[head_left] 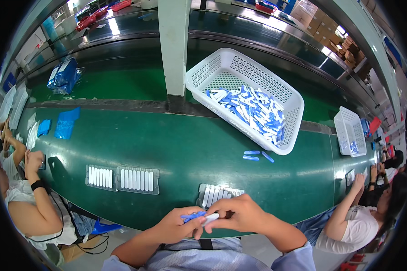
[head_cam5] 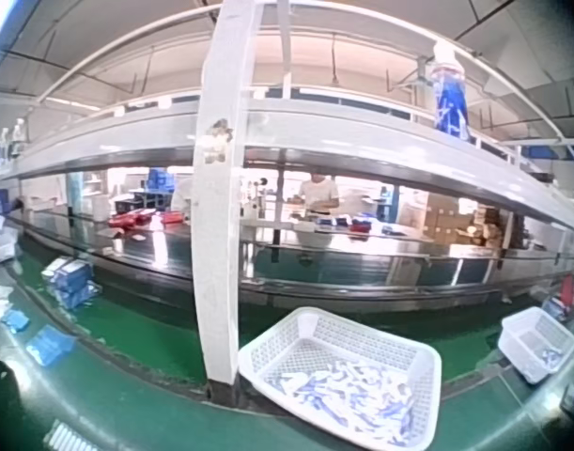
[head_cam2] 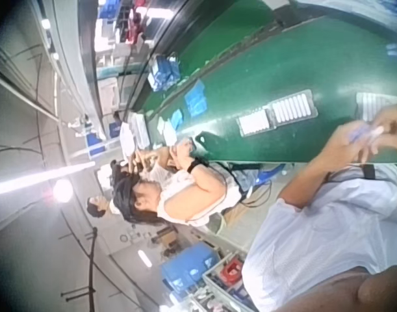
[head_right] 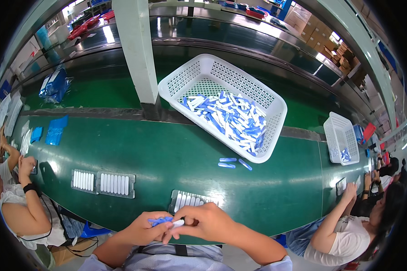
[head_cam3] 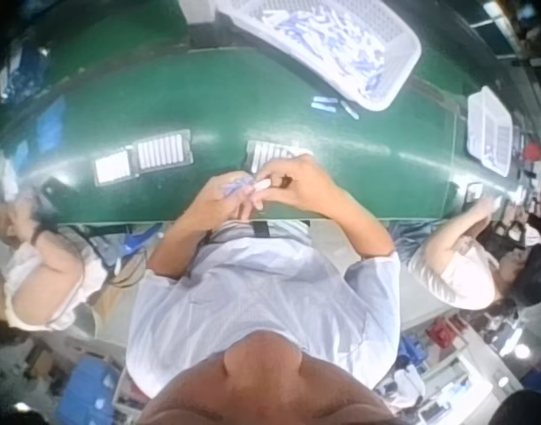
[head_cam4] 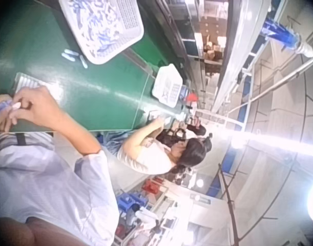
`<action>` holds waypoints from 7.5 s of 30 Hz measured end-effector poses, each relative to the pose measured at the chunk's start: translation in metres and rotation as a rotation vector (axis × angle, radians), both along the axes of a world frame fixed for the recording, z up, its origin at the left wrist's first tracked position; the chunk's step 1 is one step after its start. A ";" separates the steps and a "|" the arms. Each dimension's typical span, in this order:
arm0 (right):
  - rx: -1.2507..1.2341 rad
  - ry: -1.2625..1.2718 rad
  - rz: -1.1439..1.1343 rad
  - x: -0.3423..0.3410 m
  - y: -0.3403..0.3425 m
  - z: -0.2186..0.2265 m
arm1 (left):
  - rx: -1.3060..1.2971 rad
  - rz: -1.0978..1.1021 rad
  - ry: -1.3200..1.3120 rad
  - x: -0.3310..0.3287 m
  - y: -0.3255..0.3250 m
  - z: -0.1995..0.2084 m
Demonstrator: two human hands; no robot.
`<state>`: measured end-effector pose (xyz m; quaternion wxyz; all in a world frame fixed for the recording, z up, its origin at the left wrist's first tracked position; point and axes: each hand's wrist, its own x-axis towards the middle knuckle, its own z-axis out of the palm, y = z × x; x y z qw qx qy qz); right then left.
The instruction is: The person takes components from a basket, removes blue covers from white sticks by hand, and inserts the sticks into slots of clear plastic trays.
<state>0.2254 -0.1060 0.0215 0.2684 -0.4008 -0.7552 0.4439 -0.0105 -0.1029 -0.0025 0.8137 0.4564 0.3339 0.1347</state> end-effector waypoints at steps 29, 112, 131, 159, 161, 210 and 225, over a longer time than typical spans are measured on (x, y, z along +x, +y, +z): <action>0.029 0.153 -0.291 0.001 -0.022 0.007 | 0.129 0.146 -0.048 0.011 -0.007 0.009; 0.538 -0.380 -0.072 -0.035 0.045 -0.023 | 0.365 -0.236 -0.128 -0.021 -0.015 -0.009; 0.720 -0.196 0.075 -0.215 0.129 -0.047 | 0.355 0.046 -0.246 -0.051 -0.015 -0.030; 0.454 0.215 0.287 -0.072 0.054 0.001 | 0.298 0.037 -0.002 -0.039 0.017 -0.010; 0.602 -0.005 0.170 -0.062 0.033 0.016 | 0.532 -0.146 0.026 -0.026 0.033 -0.016; 0.272 0.112 -0.243 -0.035 0.009 -0.039 | 0.548 0.584 0.395 -0.124 0.050 0.070; 0.577 0.107 -0.045 -0.032 0.019 -0.041 | 0.402 0.455 0.107 0.039 -0.006 -0.023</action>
